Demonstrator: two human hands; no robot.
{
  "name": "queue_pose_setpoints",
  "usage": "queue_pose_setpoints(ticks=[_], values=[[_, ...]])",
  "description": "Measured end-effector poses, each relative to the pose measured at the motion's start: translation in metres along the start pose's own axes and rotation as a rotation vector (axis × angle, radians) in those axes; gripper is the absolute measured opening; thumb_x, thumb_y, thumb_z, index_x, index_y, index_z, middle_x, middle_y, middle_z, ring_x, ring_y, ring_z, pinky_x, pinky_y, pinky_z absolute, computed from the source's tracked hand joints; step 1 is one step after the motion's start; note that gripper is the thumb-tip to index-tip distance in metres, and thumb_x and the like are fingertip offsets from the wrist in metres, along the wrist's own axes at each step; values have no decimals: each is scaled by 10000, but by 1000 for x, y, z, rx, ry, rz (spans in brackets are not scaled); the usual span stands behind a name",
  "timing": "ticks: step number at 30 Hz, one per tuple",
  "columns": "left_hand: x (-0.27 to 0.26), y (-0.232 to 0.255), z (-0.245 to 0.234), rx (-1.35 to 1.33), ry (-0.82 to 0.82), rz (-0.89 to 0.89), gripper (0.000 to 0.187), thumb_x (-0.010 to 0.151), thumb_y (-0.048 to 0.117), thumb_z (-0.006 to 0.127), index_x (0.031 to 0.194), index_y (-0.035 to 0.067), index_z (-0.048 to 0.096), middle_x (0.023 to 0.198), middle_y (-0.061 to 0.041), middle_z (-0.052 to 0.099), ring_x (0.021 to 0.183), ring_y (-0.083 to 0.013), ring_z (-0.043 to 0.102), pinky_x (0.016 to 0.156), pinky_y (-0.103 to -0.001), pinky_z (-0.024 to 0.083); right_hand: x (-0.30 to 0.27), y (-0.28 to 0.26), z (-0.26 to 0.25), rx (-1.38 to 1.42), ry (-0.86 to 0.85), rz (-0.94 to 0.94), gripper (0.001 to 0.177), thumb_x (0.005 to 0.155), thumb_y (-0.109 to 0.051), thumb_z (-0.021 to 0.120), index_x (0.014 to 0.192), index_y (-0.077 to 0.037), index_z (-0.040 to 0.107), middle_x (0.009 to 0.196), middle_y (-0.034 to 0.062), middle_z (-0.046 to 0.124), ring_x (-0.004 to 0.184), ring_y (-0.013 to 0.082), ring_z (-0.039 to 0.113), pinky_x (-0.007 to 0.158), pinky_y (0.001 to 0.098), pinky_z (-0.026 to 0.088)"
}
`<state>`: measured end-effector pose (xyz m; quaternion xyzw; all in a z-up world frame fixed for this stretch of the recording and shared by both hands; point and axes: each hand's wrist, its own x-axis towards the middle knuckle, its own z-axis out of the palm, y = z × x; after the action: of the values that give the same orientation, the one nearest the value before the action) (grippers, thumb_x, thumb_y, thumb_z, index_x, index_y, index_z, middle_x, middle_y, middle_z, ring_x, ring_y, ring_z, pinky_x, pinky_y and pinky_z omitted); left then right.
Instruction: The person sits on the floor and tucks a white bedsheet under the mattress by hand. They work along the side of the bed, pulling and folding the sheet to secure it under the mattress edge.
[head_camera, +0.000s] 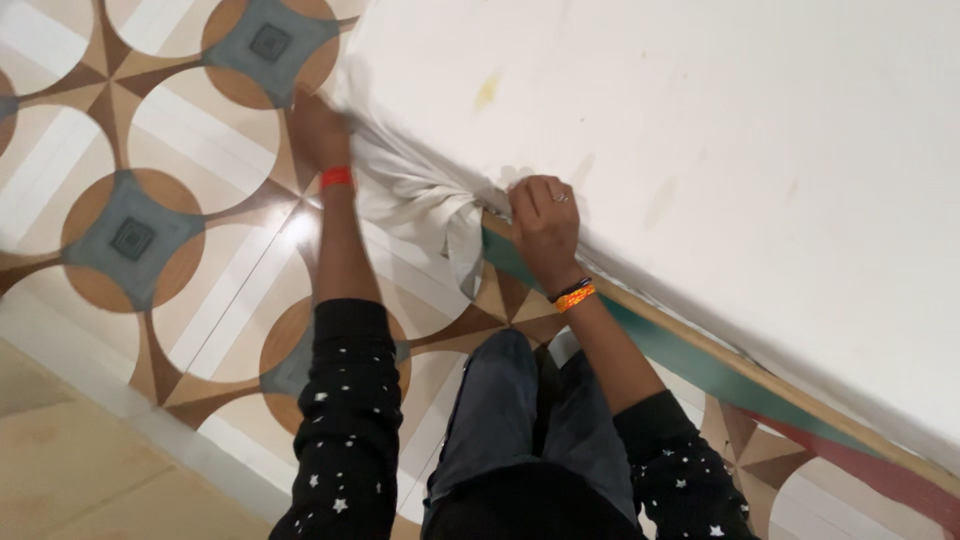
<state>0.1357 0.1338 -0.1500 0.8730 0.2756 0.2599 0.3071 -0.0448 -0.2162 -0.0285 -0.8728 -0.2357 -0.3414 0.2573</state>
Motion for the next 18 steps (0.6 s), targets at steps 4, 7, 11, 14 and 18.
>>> queue_pose_setpoints(ticks=[4, 7, 11, 14, 18], values=[[4, -67, -14, -272, -73, -58, 277, 1009, 250, 523, 1006, 15, 668, 880, -146, 697, 790, -277, 673, 739, -427, 513, 5, -3, 1, -9, 49, -33, 65, 908, -10, 709, 918, -18, 645, 951, 98, 624, 935, 286, 621, 813, 419, 487], [-13, -48, -32, -449, -97, -26, 391, 1061, 342, 559, 873, 1, 591, 725, -102, 572, 667, -181, 534, 627, -376, 435, -1, -7, -1, 24, 31, 2, 71, 915, 0, 706, 914, -16, 637, 946, 92, 620, 940, 288, 618, 825, 421, 492], [-22, 41, -47, -413, -124, 151, 458, 1110, 366, 574, 790, 41, 537, 693, -51, 538, 653, -163, 495, 597, -362, 404, 2, -5, -2, 28, 6, 19, 68, 907, 2, 706, 934, 1, 644, 958, 102, 622, 940, 296, 607, 815, 422, 484], [-35, 89, -55, -104, -129, 210, 431, 985, 353, 664, 752, 36, 487, 661, -111, 539, 604, -291, 534, 567, -420, 414, 4, -8, -4, 35, 12, 29, 70, 911, 10, 708, 949, 3, 650, 966, 99, 625, 942, 289, 606, 809, 418, 480], [-35, 102, -51, -84, -63, 186, 311, 1020, 293, 571, 819, 64, 511, 803, -116, 642, 724, -338, 624, 638, -472, 469, 2, -11, 0, 8, 30, 76, 89, 881, 5, 700, 958, -4, 657, 979, 103, 623, 945, 293, 600, 821, 418, 480]])
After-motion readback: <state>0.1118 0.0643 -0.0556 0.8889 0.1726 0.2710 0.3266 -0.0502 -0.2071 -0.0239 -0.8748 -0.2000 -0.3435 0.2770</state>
